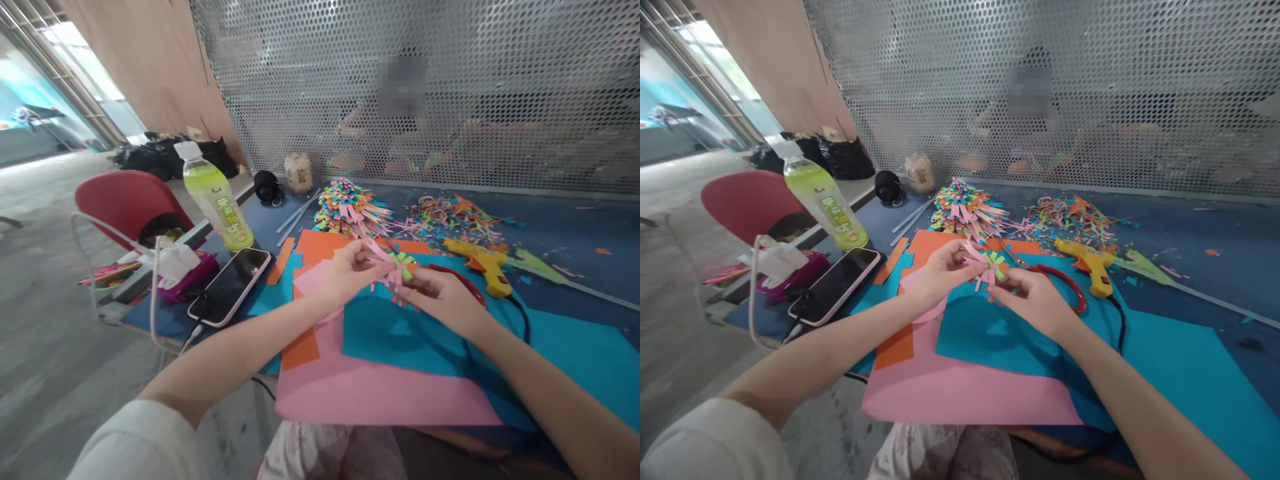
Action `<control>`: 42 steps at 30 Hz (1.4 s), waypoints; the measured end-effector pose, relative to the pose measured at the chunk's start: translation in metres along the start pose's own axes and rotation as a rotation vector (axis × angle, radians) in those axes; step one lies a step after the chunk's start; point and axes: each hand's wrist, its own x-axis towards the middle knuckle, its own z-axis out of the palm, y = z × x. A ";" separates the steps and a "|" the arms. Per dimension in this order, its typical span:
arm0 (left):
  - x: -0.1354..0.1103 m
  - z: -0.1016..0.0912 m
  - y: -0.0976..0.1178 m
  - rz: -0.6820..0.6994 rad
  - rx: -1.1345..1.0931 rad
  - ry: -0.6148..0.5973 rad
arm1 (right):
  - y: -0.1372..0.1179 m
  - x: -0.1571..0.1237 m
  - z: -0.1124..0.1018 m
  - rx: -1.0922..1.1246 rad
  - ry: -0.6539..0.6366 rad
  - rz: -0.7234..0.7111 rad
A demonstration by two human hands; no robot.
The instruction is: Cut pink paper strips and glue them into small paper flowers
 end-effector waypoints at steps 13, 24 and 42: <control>0.000 -0.001 0.001 0.000 0.121 0.015 | -0.004 -0.002 -0.004 0.020 -0.023 0.007; -0.006 0.004 0.005 0.020 0.124 -0.085 | -0.004 -0.002 -0.003 -0.127 0.081 -0.076; -0.007 0.005 0.004 0.029 0.125 -0.114 | -0.007 -0.004 -0.004 -0.132 0.113 -0.032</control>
